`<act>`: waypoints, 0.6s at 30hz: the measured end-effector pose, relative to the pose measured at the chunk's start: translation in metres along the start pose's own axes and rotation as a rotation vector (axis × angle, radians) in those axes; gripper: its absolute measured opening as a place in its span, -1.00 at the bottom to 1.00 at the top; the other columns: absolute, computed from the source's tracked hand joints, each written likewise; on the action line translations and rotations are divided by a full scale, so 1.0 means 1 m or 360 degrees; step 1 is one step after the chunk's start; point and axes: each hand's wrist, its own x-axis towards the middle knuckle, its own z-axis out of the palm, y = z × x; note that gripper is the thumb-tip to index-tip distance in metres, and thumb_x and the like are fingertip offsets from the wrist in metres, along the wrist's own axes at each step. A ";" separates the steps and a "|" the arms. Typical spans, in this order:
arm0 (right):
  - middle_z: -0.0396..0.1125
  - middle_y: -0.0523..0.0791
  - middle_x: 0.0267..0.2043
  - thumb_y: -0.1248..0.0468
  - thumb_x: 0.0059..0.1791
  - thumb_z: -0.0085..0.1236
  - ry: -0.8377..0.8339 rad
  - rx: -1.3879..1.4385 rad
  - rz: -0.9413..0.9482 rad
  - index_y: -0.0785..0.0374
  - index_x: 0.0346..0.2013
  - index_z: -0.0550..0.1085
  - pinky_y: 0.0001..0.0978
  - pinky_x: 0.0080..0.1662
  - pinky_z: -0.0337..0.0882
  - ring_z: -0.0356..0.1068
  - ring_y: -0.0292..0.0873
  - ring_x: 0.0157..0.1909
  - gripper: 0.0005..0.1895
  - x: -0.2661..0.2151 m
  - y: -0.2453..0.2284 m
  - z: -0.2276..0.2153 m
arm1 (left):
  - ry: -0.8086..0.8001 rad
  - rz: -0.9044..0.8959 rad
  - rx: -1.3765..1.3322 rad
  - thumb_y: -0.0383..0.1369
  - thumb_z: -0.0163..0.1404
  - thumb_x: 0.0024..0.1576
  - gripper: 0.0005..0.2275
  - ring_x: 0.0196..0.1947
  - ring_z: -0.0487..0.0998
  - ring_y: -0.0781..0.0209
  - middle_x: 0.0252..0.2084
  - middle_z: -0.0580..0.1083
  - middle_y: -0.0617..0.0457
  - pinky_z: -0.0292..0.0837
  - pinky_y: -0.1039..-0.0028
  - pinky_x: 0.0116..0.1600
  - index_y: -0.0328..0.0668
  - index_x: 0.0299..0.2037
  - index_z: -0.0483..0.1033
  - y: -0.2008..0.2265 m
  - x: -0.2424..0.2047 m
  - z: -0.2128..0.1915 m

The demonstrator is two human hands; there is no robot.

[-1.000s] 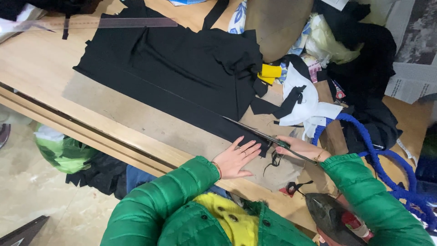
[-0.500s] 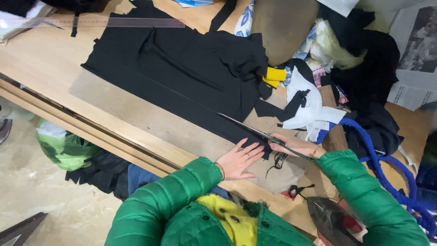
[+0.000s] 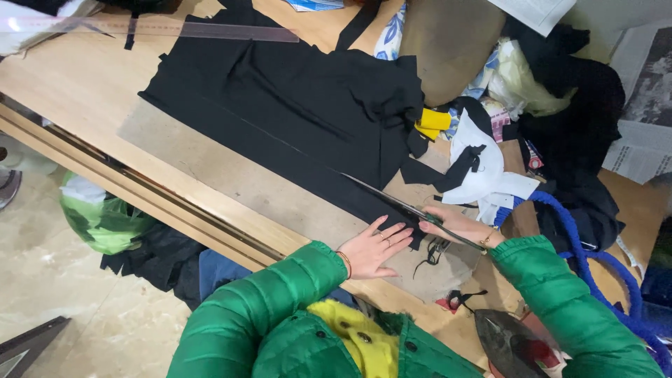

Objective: The person lays a piece of black fabric flat on a wooden table and uses a ruler and chalk to mark a straight line. They then use scissors to cut the fabric along the marked line, creating a long strip. The person continues to cut and trim the fabric into smaller pieces.

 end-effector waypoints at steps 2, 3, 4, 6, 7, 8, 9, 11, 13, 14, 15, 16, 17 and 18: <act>0.37 -0.04 -0.34 -0.32 0.01 0.01 -0.0034 0.0039 -0.0001 0.07 -0.12 0.44 -0.24 -0.10 0.37 0.42 -0.07 -0.16 -0.45 -0.002 -0.006 -0.002 | -0.0011 -0.0002 0.0016 0.23 -0.40 0.22 -0.23 0.56 0.00 0.03 0.54 0.09 -0.09 -0.29 -0.14 0.61 -0.20 0.48 0.05 0.000 0.000 0.000; 0.37 -0.04 -0.34 -0.32 0.01 0.01 -0.0033 0.0037 -0.0002 0.07 -0.12 0.44 -0.24 -0.10 0.37 0.42 -0.07 -0.16 -0.45 0.002 -0.001 -0.001 | -0.0010 -0.0002 0.0018 0.23 -0.40 0.22 -0.23 0.56 0.00 0.03 0.54 0.09 -0.09 -0.29 -0.14 0.61 -0.20 0.48 0.05 0.001 0.000 0.000; 0.36 -0.05 -0.34 -0.30 0.03 -0.01 -0.0045 0.0043 -0.0018 0.09 -0.08 0.44 -0.22 -0.10 0.37 0.42 -0.06 -0.17 -0.45 0.006 0.004 -0.001 | -0.0014 -0.0004 0.0019 0.23 -0.41 0.22 -0.24 0.56 -0.01 0.02 0.55 0.08 -0.09 -0.30 -0.14 0.61 -0.20 0.47 0.05 0.000 0.000 0.001; 0.35 -0.06 -0.35 -0.28 0.04 -0.03 -0.0056 0.0048 -0.0035 0.10 -0.05 0.45 -0.20 -0.11 0.37 0.42 -0.06 -0.18 -0.45 0.013 0.002 -0.002 | -0.0018 -0.0007 0.0021 0.22 -0.41 0.22 -0.24 0.57 -0.01 0.02 0.55 0.07 -0.09 -0.31 -0.14 0.61 -0.20 0.47 0.05 0.000 0.000 0.002; 0.35 0.00 -0.33 -0.29 0.04 -0.05 -0.0051 0.0012 -0.0070 0.12 -0.02 0.44 -0.15 -0.10 0.37 0.44 0.06 -0.15 -0.43 0.014 -0.006 -0.004 | -0.0005 -0.0008 0.0004 0.22 -0.42 0.22 -0.24 0.57 -0.01 0.00 0.55 0.07 -0.10 -0.31 -0.15 0.61 -0.21 0.47 0.06 0.000 0.000 0.004; 0.36 0.07 -0.32 -0.29 0.05 -0.08 -0.0045 -0.0025 -0.0107 0.14 0.00 0.44 -0.09 -0.09 0.37 0.46 0.17 -0.11 -0.40 0.017 -0.014 -0.007 | 0.0009 -0.0009 -0.0010 0.21 -0.42 0.21 -0.24 0.57 -0.01 -0.01 0.55 0.08 -0.11 -0.32 -0.15 0.61 -0.23 0.47 0.06 0.000 0.000 0.005; 0.36 0.07 -0.32 -0.29 0.05 -0.08 -0.0045 -0.0027 -0.0110 0.14 0.00 0.44 -0.09 -0.09 0.37 0.46 0.17 -0.11 -0.40 0.019 -0.014 -0.005 | 0.0009 -0.0010 -0.0006 0.21 -0.42 0.21 -0.24 0.57 -0.01 -0.01 0.55 0.08 -0.11 -0.32 -0.15 0.61 -0.23 0.47 0.06 0.000 -0.001 0.005; 0.35 0.13 -0.32 -0.35 0.02 -0.07 -0.0065 -0.0073 -0.0119 0.09 -0.01 0.42 -0.04 -0.10 0.36 0.45 0.24 -0.10 -0.39 0.025 -0.015 -0.002 | 0.0070 -0.0018 -0.0048 0.22 -0.45 0.21 -0.23 0.56 0.02 -0.02 0.54 0.11 -0.12 -0.32 -0.16 0.60 -0.23 0.45 0.09 0.001 -0.001 0.007; 0.37 0.12 -0.31 -0.35 0.02 -0.08 -0.0063 -0.0097 -0.0121 0.07 -0.01 0.41 -0.04 -0.09 0.38 0.46 0.24 -0.08 -0.40 0.024 -0.025 -0.002 | 0.0085 -0.0017 -0.0054 0.21 -0.44 0.21 -0.24 0.56 0.04 -0.01 0.53 0.13 -0.12 -0.30 -0.17 0.60 -0.24 0.45 0.11 0.001 -0.001 0.007; 0.39 0.12 -0.29 -0.34 0.02 -0.08 -0.0058 -0.0118 -0.0119 0.06 -0.01 0.40 -0.05 -0.08 0.39 0.47 0.24 -0.07 -0.40 0.023 -0.030 -0.001 | 0.0101 -0.0012 -0.0062 0.21 -0.42 0.20 -0.24 0.55 0.06 -0.01 0.52 0.15 -0.12 -0.28 -0.17 0.60 -0.24 0.44 0.12 0.000 0.000 0.007; 0.39 0.12 -0.29 -0.34 0.02 -0.08 -0.0055 -0.0121 -0.0121 0.06 -0.01 0.40 -0.05 -0.08 0.39 0.47 0.24 -0.07 -0.40 0.024 -0.030 -0.002 | 0.0103 -0.0011 -0.0059 0.21 -0.42 0.20 -0.24 0.55 0.06 -0.01 0.52 0.15 -0.12 -0.28 -0.17 0.60 -0.24 0.44 0.12 -0.001 0.000 0.007; 0.39 0.14 -0.28 -0.35 0.01 -0.08 -0.0040 -0.0147 -0.0120 0.05 -0.02 0.40 -0.03 -0.07 0.39 0.47 0.26 -0.06 -0.40 0.025 -0.030 -0.001 | 0.0111 -0.0008 -0.0065 0.21 -0.40 0.20 -0.24 0.55 0.06 -0.01 0.53 0.14 -0.12 -0.27 -0.17 0.60 -0.24 0.45 0.12 0.000 -0.001 0.007; 0.40 0.17 -0.28 -0.36 0.01 -0.09 -0.0025 -0.0173 -0.0119 0.05 -0.03 0.40 0.00 -0.06 0.40 0.47 0.28 -0.06 -0.40 0.025 -0.030 -0.001 | 0.0120 -0.0005 -0.0072 0.20 -0.39 0.20 -0.24 0.56 0.05 -0.01 0.53 0.12 -0.12 -0.27 -0.17 0.60 -0.24 0.45 0.11 0.000 -0.001 0.006; 0.40 0.17 -0.28 -0.36 0.01 -0.09 -0.0023 -0.0172 -0.0119 0.05 -0.03 0.40 0.00 -0.06 0.40 0.47 0.28 -0.06 -0.40 0.027 -0.028 0.000 | 0.0120 -0.0003 -0.0070 0.20 -0.39 0.20 -0.24 0.56 0.05 -0.01 0.53 0.12 -0.12 -0.27 -0.17 0.60 -0.24 0.45 0.11 0.000 -0.001 0.007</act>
